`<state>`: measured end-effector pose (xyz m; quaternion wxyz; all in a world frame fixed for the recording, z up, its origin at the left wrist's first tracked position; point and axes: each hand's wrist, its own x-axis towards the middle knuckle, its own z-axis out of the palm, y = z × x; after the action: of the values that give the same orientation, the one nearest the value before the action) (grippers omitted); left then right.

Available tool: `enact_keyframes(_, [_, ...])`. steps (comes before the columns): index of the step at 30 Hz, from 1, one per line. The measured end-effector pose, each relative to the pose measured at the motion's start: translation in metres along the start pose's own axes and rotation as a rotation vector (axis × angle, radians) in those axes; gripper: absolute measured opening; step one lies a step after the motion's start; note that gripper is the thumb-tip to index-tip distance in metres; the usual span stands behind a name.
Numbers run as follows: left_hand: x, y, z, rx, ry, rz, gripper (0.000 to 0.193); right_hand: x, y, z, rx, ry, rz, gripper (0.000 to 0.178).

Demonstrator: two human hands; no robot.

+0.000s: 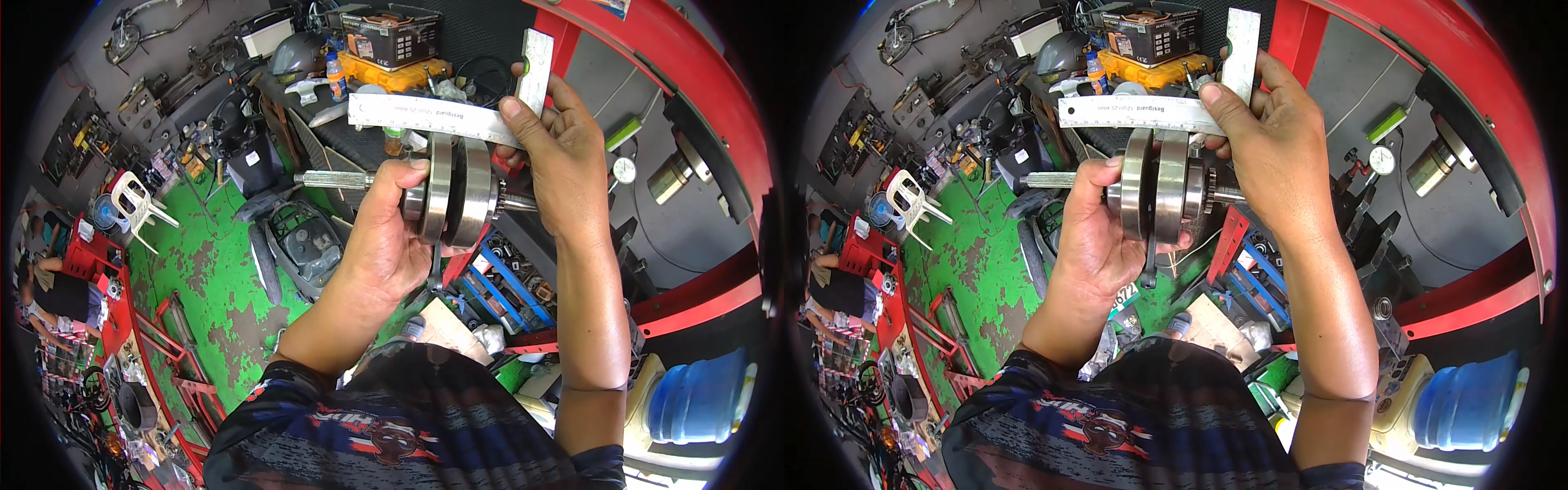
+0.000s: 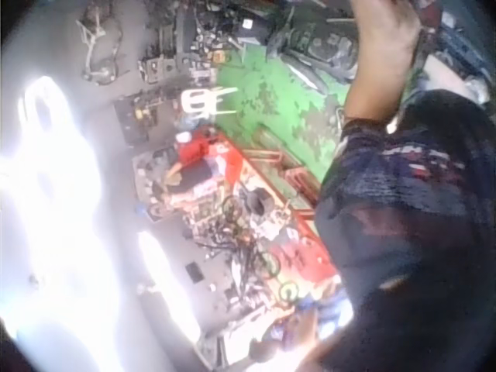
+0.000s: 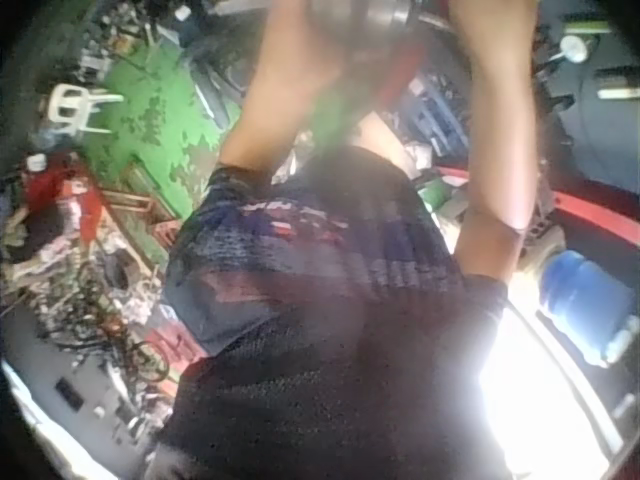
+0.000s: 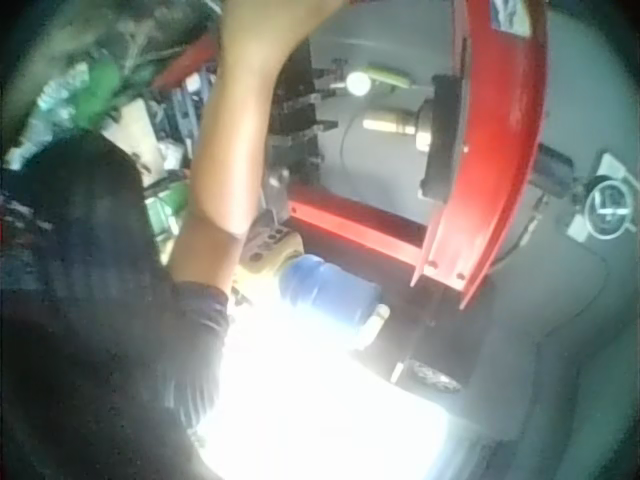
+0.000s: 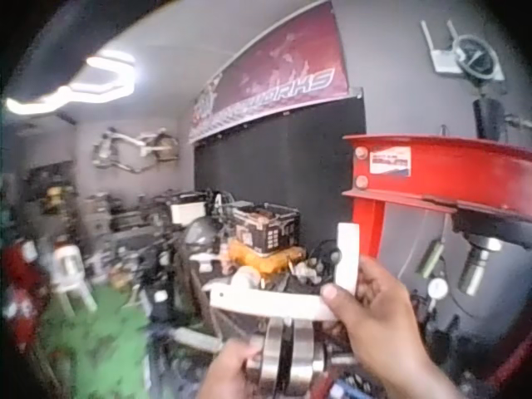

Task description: The person measures a cylindrical mechanical part with a caliper, then uses a rubber mallet to tap it on a cardboard surface. They place the part into a red hydraulic press, adjust it, and continue measuring with the caliper. The person repeats the process of tapping the part with the mallet and placing it back into the press.

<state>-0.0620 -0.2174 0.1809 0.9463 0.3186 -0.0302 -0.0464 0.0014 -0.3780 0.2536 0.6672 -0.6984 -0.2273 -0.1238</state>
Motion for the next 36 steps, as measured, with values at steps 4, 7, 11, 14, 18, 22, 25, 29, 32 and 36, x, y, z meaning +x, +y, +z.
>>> enact_keyframes(4, [0.001,-0.001,0.000,0.005,0.008,-0.003,0.054,0.001,0.003,-0.001,-0.010,-0.001,0.009,0.048])
enact_keyframes(7, [0.001,0.000,-0.002,0.026,0.003,-0.006,0.054,0.002,0.004,0.000,-0.007,-0.012,0.020,0.047])
enact_keyframes(11, [0.002,-0.003,-0.012,-0.021,0.009,-0.022,0.055,0.002,0.015,0.006,0.035,-0.028,0.051,0.044])
enact_keyframes(14, [0.004,-0.002,-0.037,0.008,0.036,-0.012,0.057,0.005,0.043,0.017,0.096,-0.086,0.106,0.040])
enact_keyframes(18, [0.007,-0.002,-0.089,0.114,0.189,-0.029,0.059,0.018,0.100,0.036,0.034,0.042,0.083,0.031])
enact_keyframes(22, [-0.003,-0.008,-0.150,0.086,0.270,0.004,0.064,0.038,0.167,0.047,-0.353,0.226,0.046,0.028])
enact_keyframes(25, [-0.018,-0.007,-0.182,0.042,0.368,-0.001,0.064,0.061,0.214,0.060,-0.593,0.211,0.067,0.025])
enact_keyframes(29, [-0.029,-0.013,-0.225,-0.054,0.474,0.050,0.052,0.113,0.293,0.075,-0.810,0.157,-0.331,0.030])
enact_keyframes(32, [-0.036,-0.008,-0.233,-0.057,0.463,0.043,0.054,0.148,0.342,0.081,-1.021,0.018,-0.335,0.042])
enact_keyframes(36, [-0.043,-0.004,-0.251,-0.108,0.495,0.053,0.055,0.187,0.379,0.089,-1.191,-0.089,-0.223,0.048])
